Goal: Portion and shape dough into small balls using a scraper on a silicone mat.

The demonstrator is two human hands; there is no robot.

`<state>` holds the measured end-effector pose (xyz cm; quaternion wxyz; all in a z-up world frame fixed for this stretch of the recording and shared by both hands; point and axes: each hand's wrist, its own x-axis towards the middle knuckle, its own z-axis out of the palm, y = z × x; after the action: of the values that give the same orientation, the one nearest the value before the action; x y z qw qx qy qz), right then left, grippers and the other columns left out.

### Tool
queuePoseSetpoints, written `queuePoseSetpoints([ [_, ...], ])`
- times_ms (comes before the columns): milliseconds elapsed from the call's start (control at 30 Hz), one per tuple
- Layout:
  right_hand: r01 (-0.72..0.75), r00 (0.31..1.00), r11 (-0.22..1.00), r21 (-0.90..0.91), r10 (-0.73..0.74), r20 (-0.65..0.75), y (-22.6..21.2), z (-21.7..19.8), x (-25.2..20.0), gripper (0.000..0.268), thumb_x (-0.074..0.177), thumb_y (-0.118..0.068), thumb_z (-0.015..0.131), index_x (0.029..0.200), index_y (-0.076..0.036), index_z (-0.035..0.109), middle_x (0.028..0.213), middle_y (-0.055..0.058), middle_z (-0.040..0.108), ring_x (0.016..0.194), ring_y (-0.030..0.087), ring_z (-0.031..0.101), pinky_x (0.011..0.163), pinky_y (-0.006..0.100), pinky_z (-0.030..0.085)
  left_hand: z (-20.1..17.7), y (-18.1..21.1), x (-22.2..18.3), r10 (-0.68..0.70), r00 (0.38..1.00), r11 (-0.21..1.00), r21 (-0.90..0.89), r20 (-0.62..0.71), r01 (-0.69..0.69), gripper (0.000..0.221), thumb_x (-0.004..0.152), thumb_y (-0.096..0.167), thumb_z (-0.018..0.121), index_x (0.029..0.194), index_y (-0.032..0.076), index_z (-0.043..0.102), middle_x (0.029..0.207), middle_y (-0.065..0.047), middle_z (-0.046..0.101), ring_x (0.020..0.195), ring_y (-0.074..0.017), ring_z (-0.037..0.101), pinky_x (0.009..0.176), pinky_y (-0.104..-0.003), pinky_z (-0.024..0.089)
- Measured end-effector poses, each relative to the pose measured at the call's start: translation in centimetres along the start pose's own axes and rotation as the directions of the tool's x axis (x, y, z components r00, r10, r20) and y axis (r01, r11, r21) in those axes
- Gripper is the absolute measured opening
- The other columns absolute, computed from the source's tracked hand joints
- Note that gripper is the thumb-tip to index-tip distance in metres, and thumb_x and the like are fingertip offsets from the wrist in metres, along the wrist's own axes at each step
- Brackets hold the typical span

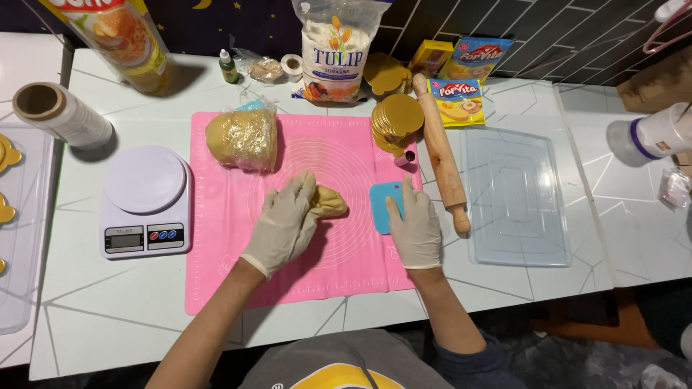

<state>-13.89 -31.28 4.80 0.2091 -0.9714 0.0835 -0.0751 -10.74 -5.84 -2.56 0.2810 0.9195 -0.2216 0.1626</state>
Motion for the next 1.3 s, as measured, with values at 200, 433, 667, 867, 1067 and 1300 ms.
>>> queuePoseSetpoints([
  [200, 0.454, 0.872, 0.888, 0.08, -0.423, -0.247, -5.4, 2.7, 1.0, 0.04, 0.102, -0.024, 0.062, 0.136, -0.003, 0.063, 0.124, 0.023, 0.068, 0.12, 0.041, 0.062, 0.106, 0.048, 0.046, -1.6, 1.6, 1.9, -0.055, 0.948, 0.991, -0.099, 0.314, 0.09, 0.107, 0.087, 0.055, 0.069, 0.165, 0.008, 0.013, 0.167, -0.021, 0.024, 0.156, -0.0353, 0.019, 0.118, -0.069, 0.016],
  [433, 0.533, 0.843, 0.841, 0.088, -0.537, 0.031, -6.2, 14.9, 6.1, 0.058, 0.108, -0.044, 0.037, 0.156, -0.012, 0.041, 0.154, 0.016, 0.05, 0.148, 0.038, 0.038, 0.118, 0.061, 0.027, -2.0, 0.4, 2.6, -0.22, 0.855, 0.973, 0.162, 0.469, 0.161, 0.109, 0.084, 0.056, 0.067, 0.164, 0.008, 0.011, 0.172, -0.016, 0.009, 0.159, -0.0326, 0.003, 0.122, -0.068, 0.005],
  [667, 0.626, 0.752, 0.709, -0.326, -0.659, 0.01, -8.0, 8.7, -2.6, 0.066, 0.106, -0.047, 0.04, 0.161, -0.011, 0.03, 0.164, 0.015, 0.035, 0.154, 0.033, 0.026, 0.122, 0.051, 0.018, -4.2, -2.5, -1.4, -0.104, 0.874, 0.995, 0.059, 0.474, 0.086, 0.104, 0.084, 0.025, 0.063, 0.162, -0.003, 0.0, 0.17, -0.023, 0.001, 0.158, -0.0383, 0.001, 0.125, -0.057, 0.012],
  [867, 0.717, 0.685, 0.679, -0.162, -0.728, -0.019, -7.2, 10.3, -1.9, 0.061, 0.108, -0.049, 0.037, 0.156, -0.011, 0.04, 0.16, 0.015, 0.041, 0.151, 0.032, 0.035, 0.121, 0.057, 0.015, -1.3, -4.9, -2.6, -0.017, 0.97, 0.98, -0.186, 0.243, 0.064, 0.091, 0.076, 0.003, 0.042, 0.164, 0.003, 0.016, 0.171, -0.019, 0.012, 0.157, -0.0393, 0.006, 0.122, -0.063, 0.013],
  [1067, 0.44, 0.852, 0.898, -0.008, -0.415, 0.319, -9.8, 10.5, 6.0, 0.062, 0.111, -0.05, 0.022, 0.162, -0.015, 0.028, 0.166, 0.016, 0.03, 0.157, 0.037, 0.01, 0.118, 0.072, 0.005, -1.2, -4.3, -3.0, -0.038, 0.982, 0.993, -0.107, 0.184, 0.058, 0.092, 0.079, -0.003, 0.049, 0.164, 0.0, 0.011, 0.17, -0.023, 0.013, 0.156, -0.0414, 0.01, 0.121, -0.065, 0.015],
  [1300, 0.772, 0.635, 0.63, -0.084, -0.766, 0.097, -8.2, 8.8, -5.3, 0.058, 0.108, -0.042, 0.035, 0.158, -0.013, 0.036, 0.166, 0.016, 0.03, 0.154, 0.035, 0.026, 0.12, 0.058, 0.011, -1.7, -4.3, -2.8, -0.044, 0.998, 0.935, -0.35, 0.045, 0.057, 0.078, 0.088, -0.003, 0.043, 0.163, 0.005, 0.022, 0.169, -0.018, 0.022, 0.154, -0.0408, 0.02, 0.123, -0.061, 0.015],
])
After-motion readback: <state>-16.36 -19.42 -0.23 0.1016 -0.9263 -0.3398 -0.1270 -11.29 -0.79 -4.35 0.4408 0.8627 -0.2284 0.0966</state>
